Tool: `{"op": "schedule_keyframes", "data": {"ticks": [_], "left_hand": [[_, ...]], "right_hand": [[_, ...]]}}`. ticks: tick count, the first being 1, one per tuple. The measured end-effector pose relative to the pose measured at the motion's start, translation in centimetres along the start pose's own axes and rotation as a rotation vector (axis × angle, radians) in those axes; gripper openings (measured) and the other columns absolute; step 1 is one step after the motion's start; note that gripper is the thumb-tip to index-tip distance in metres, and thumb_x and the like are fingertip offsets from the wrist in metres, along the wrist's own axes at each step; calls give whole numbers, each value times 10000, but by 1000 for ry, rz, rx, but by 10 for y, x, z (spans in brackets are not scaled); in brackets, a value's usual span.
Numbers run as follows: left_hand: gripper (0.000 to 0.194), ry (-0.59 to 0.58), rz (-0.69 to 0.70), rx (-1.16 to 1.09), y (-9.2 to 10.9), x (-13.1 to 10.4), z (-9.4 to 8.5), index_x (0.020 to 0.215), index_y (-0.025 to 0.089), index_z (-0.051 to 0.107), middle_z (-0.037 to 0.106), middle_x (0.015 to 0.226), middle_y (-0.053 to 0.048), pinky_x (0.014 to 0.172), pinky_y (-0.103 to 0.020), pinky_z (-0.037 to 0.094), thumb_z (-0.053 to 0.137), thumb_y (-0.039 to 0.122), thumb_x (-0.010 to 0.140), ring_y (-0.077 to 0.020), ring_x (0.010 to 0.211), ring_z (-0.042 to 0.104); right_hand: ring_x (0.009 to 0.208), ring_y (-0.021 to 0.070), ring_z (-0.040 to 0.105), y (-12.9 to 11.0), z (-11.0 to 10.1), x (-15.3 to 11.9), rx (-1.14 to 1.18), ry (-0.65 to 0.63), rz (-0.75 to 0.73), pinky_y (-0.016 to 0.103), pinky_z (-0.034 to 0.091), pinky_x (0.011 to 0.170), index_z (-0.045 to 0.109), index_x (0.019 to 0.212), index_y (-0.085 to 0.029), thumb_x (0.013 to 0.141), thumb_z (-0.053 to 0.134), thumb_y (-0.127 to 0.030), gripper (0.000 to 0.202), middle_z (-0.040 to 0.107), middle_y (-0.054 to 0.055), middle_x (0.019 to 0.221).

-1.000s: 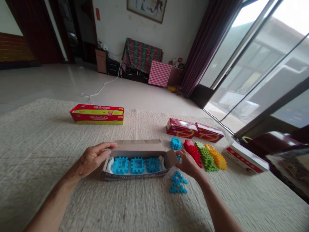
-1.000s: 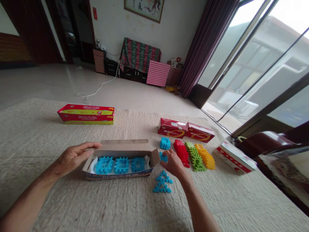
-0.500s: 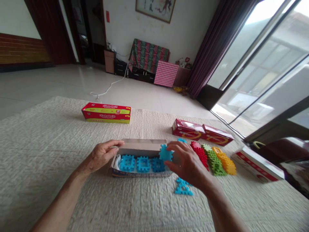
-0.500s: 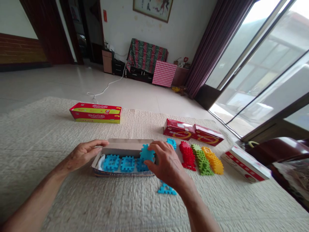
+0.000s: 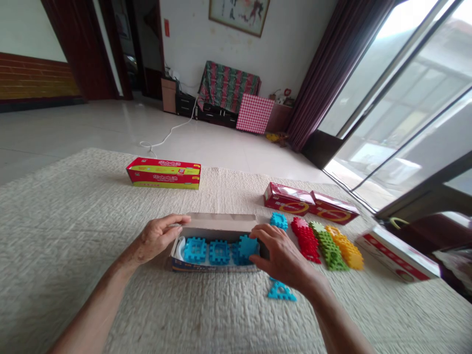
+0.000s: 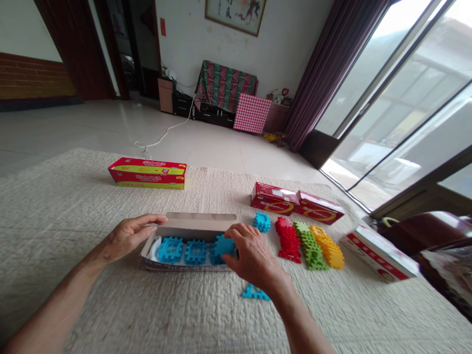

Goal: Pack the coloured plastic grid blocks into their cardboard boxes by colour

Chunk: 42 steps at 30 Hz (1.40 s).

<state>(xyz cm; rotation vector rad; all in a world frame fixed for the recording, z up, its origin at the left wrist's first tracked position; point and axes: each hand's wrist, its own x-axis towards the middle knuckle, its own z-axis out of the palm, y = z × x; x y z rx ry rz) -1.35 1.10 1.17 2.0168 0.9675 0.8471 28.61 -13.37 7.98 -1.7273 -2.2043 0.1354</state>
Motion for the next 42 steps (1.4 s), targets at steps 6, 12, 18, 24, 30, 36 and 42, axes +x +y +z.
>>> {"op": "schedule_keyframes", "data": {"ticks": [6, 12, 18, 24, 30, 36, 42], "left_hand": [[329, -7, -2, 18, -6, 2, 1, 1086, 207, 678, 714, 1122, -41, 955, -307, 506, 523, 353, 835, -208, 1072, 650], [325, -10, 5, 55, -25, 4, 1, 1095, 282, 679, 717, 1122, 7, 958, -289, 501, 550, 419, 831, -205, 1077, 652], [316, -1, 10, 65, -34, 5, 0, 1079, 318, 688, 726, 1102, 26, 896, -274, 534, 551, 439, 821, -204, 1035, 675], [322, 6, 8, 66, -32, 5, 1, 1077, 315, 692, 730, 1094, 22, 912, -281, 526, 556, 443, 815, -207, 1032, 677], [339, -7, -4, 64, -25, 4, 0, 1080, 276, 690, 729, 1089, -6, 907, -298, 533, 550, 444, 820, -215, 1018, 679], [350, -9, -17, 20, -17, 2, 0, 1091, 218, 680, 718, 1117, -43, 929, -324, 524, 540, 391, 822, -234, 1074, 651], [339, -12, -21, 10, -14, 2, 1, 1100, 217, 675, 714, 1125, -41, 934, -331, 523, 541, 368, 828, -228, 1070, 652]], "right_hand": [[1015, 226, 580, 21, -15, -10, -4, 174, 66, 394, 454, 878, 585, 1059, -226, 833, 608, -265, 230, 620, 70, 1114], [995, 226, 622, 93, -37, -8, -52, 341, 250, 380, 471, 880, 629, 1014, -192, 822, 553, -194, 206, 657, 85, 1090], [1090, 246, 601, 144, -17, 8, -91, 46, 333, 368, 452, 939, 599, 1137, -167, 692, 569, -85, 454, 638, 121, 1188], [1071, 244, 610, 163, 4, 22, -88, -64, 284, 345, 455, 921, 604, 1112, -191, 632, 613, -79, 494, 658, 103, 1152], [1027, 256, 620, 172, 10, 21, -113, -101, 294, 349, 450, 890, 616, 1086, -194, 667, 612, -115, 427, 663, 104, 1099], [949, 227, 615, 174, 13, 21, -114, -90, 297, 342, 454, 853, 611, 1055, -178, 662, 623, -112, 398, 633, 96, 1050], [1051, 254, 577, 162, 3, 14, -127, 4, 286, 391, 467, 887, 551, 1179, -159, 673, 631, -151, 513, 568, 129, 1158]]}}
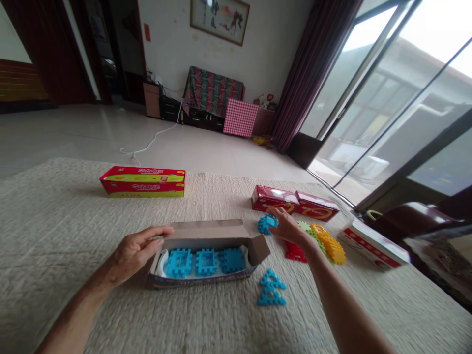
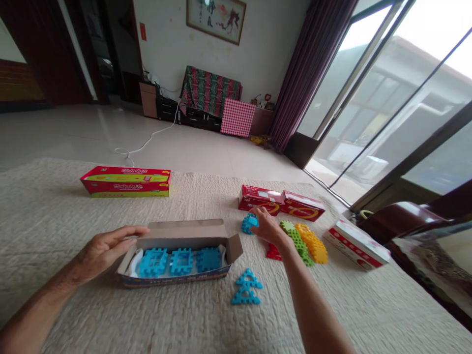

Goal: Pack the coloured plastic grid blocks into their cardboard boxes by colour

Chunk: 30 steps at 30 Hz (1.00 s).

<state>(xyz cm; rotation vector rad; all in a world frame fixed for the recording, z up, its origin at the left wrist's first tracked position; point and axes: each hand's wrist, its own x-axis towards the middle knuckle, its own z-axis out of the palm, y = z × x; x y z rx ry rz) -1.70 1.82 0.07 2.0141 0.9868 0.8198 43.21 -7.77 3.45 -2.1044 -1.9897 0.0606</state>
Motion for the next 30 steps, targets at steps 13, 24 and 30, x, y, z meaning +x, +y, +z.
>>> {"op": "schedule_keyframes", "data": {"ticks": [13, 24, 30], "left_hand": [[284, 47, 68, -103, 20, -2, 2, 1030, 175, 694, 722, 1087, -59, 947, -339, 511, 527, 231, 807, -193, 1043, 655], [285, 28, 83, -180, 16, -2, 2, 1051, 172, 682, 712, 1102, -61, 921, -336, 515, 523, 221, 819, -186, 1042, 647], [259, 49, 91, -180, 16, -2, 2, 1023, 175, 693, 723, 1087, -58, 940, -337, 498, 521, 235, 838, -189, 1030, 650]], "right_hand": [[1078, 301, 563, -102, -57, -18, 25, 301, -358, 478, 506, 875, 524, 1252, -250, 792, 641, -347, 484, 543, 115, 1205], [1141, 227, 493, -222, -19, 9, 23, -79, -923, 434, 428, 971, 460, 1326, -250, 782, 529, -27, 591, 565, 67, 1214], [1059, 194, 522, -235, -5, 20, -42, -114, -1140, 405, 433, 923, 515, 1261, -245, 923, 451, -116, 367, 611, 50, 1186]]}}
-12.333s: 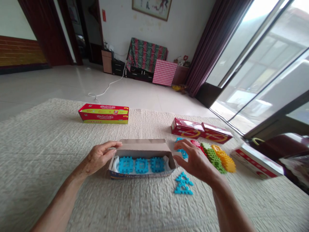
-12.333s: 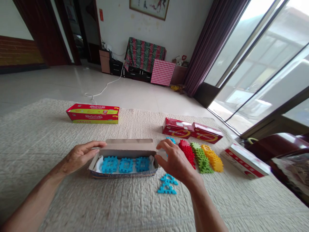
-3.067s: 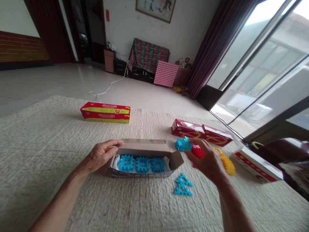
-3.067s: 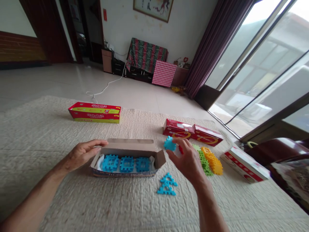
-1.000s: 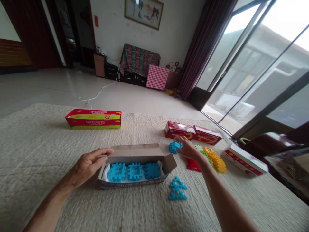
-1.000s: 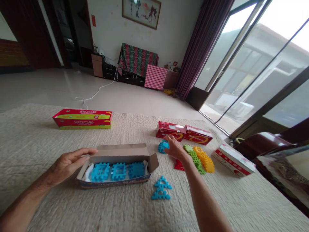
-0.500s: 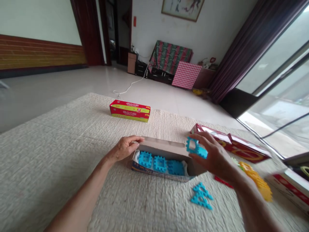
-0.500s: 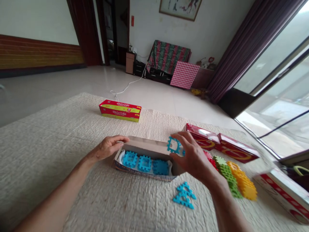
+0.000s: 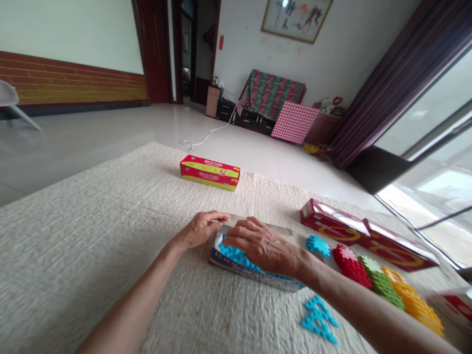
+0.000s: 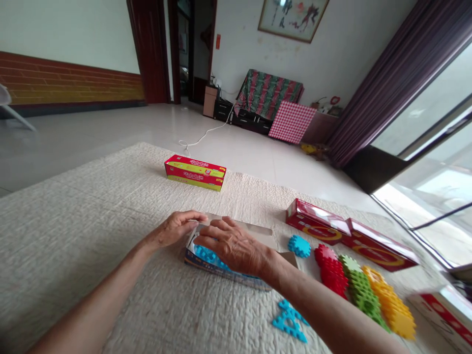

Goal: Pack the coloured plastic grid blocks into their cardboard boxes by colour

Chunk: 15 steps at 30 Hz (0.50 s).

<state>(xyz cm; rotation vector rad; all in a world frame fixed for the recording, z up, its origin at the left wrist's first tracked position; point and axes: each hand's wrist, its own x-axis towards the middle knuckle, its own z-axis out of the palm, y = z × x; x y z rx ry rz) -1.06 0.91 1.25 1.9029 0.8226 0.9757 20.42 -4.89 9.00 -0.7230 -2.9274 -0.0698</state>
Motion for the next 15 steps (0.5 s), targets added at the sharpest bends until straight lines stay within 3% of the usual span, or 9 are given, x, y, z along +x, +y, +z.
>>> {"op": "schedule_keyframes", "data": {"ticks": [8, 15], "left_hand": [[254, 5, -11, -20, 0, -1, 0, 1034, 177, 691, 726, 1079, -59, 907, -316, 512, 527, 226, 846, -195, 1013, 663], [241, -3, 6, -25, -2, -1, 1, 1018, 184, 692, 726, 1061, -52, 898, -306, 514, 533, 218, 840, -187, 1009, 656]], "right_hand": [[1193, 195, 476, 7, 9, 9, 43, -45, -95, 403, 406, 968, 501, 1280, -273, 929, 468, -113, 388, 600, 20, 1273], [1262, 210, 438, 12, 12, 5, 66, -8, -72, 456, 396, 1006, 465, 1312, -260, 916, 451, -85, 433, 543, 57, 1349]]}}
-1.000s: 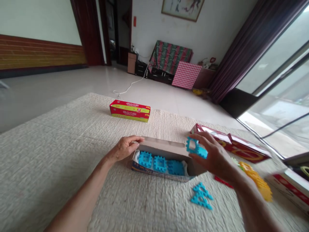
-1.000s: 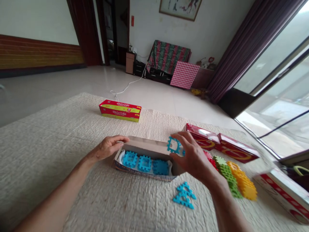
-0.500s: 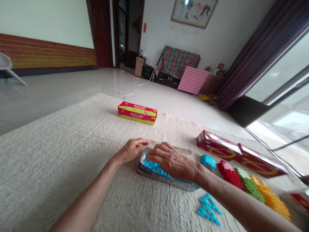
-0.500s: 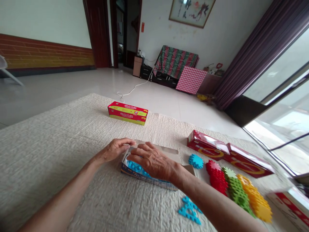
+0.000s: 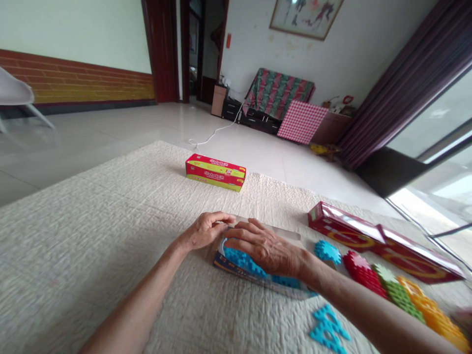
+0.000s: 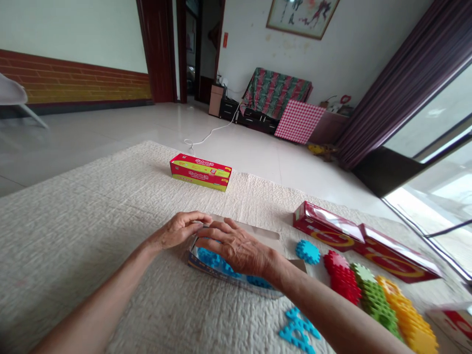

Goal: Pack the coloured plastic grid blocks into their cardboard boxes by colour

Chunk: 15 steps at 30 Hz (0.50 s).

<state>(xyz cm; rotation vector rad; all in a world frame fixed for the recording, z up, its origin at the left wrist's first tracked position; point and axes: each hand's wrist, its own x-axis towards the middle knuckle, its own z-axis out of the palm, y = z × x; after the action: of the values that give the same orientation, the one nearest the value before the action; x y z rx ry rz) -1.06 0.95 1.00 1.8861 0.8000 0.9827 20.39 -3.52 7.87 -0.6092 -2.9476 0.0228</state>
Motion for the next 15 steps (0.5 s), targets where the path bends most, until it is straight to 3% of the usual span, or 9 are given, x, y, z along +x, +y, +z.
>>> {"op": "schedule_keyframes", "data": {"ticks": [5, 9, 12, 15], "left_hand": [[264, -2, -33, 2, 0, 1, -1, 1022, 179, 690, 722, 1073, -51, 910, -318, 515, 526, 239, 824, -189, 1016, 657], [275, 2, -49, 52, 3, 1, 0, 1025, 189, 696, 726, 1068, -42, 930, -318, 513, 520, 260, 825, -189, 1025, 659], [280, -24, -74, 115, -1, 0, -2, 1044, 212, 694, 716, 1110, -31, 962, -320, 500, 519, 303, 846, -196, 1066, 647], [301, -57, -88, 158, -11, 1, -5, 1087, 238, 680, 701, 1152, -22, 997, -336, 478, 518, 359, 865, -208, 1110, 628]], "right_hand": [[1220, 211, 477, -5, -29, -34, 2, 172, 194, 441, 407, 1018, 475, 1300, -224, 871, 380, -27, 482, 539, 89, 1315], [1172, 221, 521, 10, -46, -94, -118, 371, 499, 420, 446, 972, 540, 1213, -234, 841, 423, -76, 421, 557, 90, 1255], [1073, 223, 585, 33, -44, -152, -154, 435, 762, 404, 482, 910, 593, 1130, -210, 811, 455, -115, 360, 621, 87, 1146], [995, 230, 618, 51, -32, -202, -112, 365, 981, 414, 482, 888, 629, 1050, -179, 767, 483, -127, 323, 662, 94, 1076]]}}
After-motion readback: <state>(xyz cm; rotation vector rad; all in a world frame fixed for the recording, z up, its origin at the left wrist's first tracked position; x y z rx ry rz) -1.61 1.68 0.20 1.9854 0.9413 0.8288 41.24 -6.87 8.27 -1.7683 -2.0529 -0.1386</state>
